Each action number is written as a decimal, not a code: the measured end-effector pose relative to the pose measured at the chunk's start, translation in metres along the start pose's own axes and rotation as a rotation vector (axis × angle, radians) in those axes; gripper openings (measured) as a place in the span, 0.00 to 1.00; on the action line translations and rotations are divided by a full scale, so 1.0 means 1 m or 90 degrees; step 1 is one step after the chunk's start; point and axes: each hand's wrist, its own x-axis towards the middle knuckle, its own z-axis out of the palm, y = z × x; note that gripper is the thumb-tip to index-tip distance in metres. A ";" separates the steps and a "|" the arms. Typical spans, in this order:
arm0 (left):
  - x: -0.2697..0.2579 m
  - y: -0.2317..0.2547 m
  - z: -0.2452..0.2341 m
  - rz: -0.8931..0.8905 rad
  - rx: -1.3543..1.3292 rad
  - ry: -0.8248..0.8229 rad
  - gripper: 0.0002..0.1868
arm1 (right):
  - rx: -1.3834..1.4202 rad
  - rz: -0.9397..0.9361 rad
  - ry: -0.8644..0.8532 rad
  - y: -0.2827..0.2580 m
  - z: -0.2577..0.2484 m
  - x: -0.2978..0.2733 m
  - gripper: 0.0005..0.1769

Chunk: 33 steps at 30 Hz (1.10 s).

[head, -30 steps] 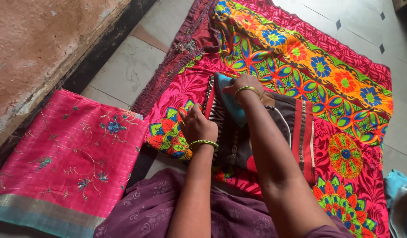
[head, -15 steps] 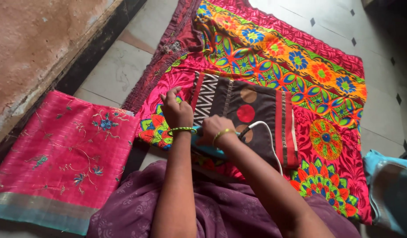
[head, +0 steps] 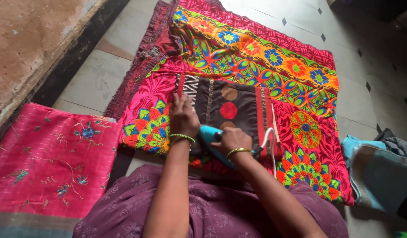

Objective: Ironing and folding patterned textile fabrics on the floor.

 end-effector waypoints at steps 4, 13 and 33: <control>-0.028 -0.008 0.037 0.068 0.075 -0.095 0.27 | -0.002 0.073 0.007 0.033 -0.006 0.028 0.37; -0.056 -0.013 0.048 0.077 0.288 -0.485 0.50 | 0.004 0.239 0.034 0.122 -0.003 0.062 0.43; -0.049 0.046 0.019 0.240 0.341 -0.664 0.65 | 0.317 0.482 0.176 0.351 0.072 0.064 0.53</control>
